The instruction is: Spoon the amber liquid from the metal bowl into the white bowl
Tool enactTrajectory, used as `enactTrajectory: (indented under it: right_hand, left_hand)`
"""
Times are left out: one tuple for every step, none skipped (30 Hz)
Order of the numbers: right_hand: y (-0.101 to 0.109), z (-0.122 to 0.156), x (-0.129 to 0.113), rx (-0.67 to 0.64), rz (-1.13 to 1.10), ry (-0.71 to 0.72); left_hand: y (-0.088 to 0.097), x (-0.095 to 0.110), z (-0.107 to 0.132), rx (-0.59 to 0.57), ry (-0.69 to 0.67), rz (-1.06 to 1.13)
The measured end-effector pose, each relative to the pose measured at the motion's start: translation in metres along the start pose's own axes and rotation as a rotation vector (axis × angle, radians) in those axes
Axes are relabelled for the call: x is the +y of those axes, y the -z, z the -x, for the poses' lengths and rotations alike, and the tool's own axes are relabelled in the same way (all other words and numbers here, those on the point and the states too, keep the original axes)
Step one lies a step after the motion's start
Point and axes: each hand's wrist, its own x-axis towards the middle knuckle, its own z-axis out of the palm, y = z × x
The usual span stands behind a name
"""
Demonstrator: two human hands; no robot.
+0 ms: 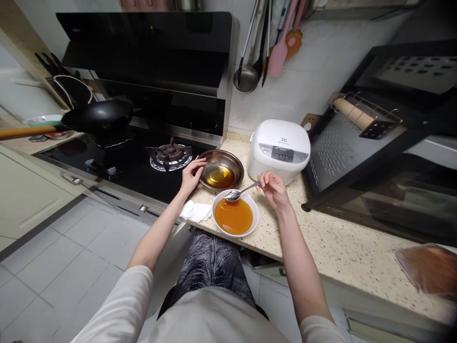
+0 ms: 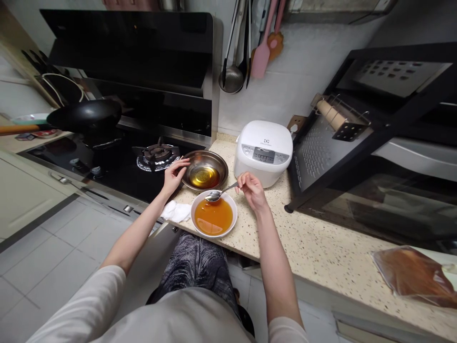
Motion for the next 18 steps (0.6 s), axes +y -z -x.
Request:
enactTrajectory:
  right_hand:
    - [0.0,0.0004,-0.0006,-0.009,0.007,0.009]
    - [0.0,0.0008,-0.0013,-0.015,0.013,0.019]
    - [0.0001,0.0012,-0.002,-0.02,0.019,0.032]
    - [0.0002,0.0016,-0.0027,-0.024,0.026,0.043]
    - [0.0003,0.002,-0.0033,-0.027,0.037,0.055]
    - [0.0003,0.0024,-0.0038,-0.029,0.049,0.063]
    - [0.0003,0.0028,-0.0042,-0.03,0.064,0.067]
    - [0.0001,0.0031,-0.0044,-0.031,0.078,0.066]
    - [0.0,0.0034,-0.0045,-0.031,0.09,0.063]
    - [-0.0002,0.0036,-0.0044,-0.029,0.097,0.06]
    - [-0.0004,0.0036,-0.0043,-0.026,0.099,0.059]
    - [-0.0006,0.0035,-0.004,-0.019,0.095,0.06]
    - [-0.0007,0.0031,-0.0038,-0.009,0.086,0.064]
    - [-0.0008,0.0026,-0.0036,0.007,0.073,0.069]
    - [-0.0008,0.0019,-0.0034,0.027,0.058,0.076]
    - [-0.0007,0.001,-0.0032,0.05,0.044,0.081]
    - [-0.0005,0.0,-0.0029,0.074,0.028,0.084]
    - [-0.0003,-0.001,-0.0025,0.097,0.011,0.087]
  left_hand:
    - [0.0,-0.0001,0.0001,0.0,-0.003,0.003]
    - [0.0,-0.0001,0.0001,0.0,-0.005,0.006]
    - [-0.0001,0.0,0.0001,0.0,-0.006,0.008]
    - [-0.0001,0.0,0.0002,-0.001,-0.006,0.008]
    - [-0.0001,-0.0001,0.0002,-0.001,-0.006,0.007]
    - [-0.0001,-0.0001,0.0003,-0.001,-0.007,0.007]
    - [-0.0001,-0.0003,0.0003,-0.001,-0.008,0.005]
    - [-0.0001,-0.0004,0.0003,0.0,-0.01,0.003]
    - [0.0,-0.0005,0.0004,0.001,-0.011,0.001]
    - [0.0,-0.0006,0.0004,0.002,-0.012,-0.001]
    - [0.0,-0.0006,0.0004,0.002,-0.013,-0.002]
    - [0.0,-0.0004,0.0004,0.001,-0.015,-0.002]
    - [0.0,-0.0001,0.0004,0.0,-0.017,-0.002]
    - [0.0,0.0003,0.0004,0.0,-0.018,0.0]
    - [0.0,0.0009,0.0005,0.001,-0.018,0.0]
    - [0.0,0.0015,0.0005,0.003,-0.015,-0.001]
    - [0.0,0.0021,0.0006,0.005,-0.01,-0.004]
    - [0.0,0.0027,0.0006,0.007,-0.005,-0.007]
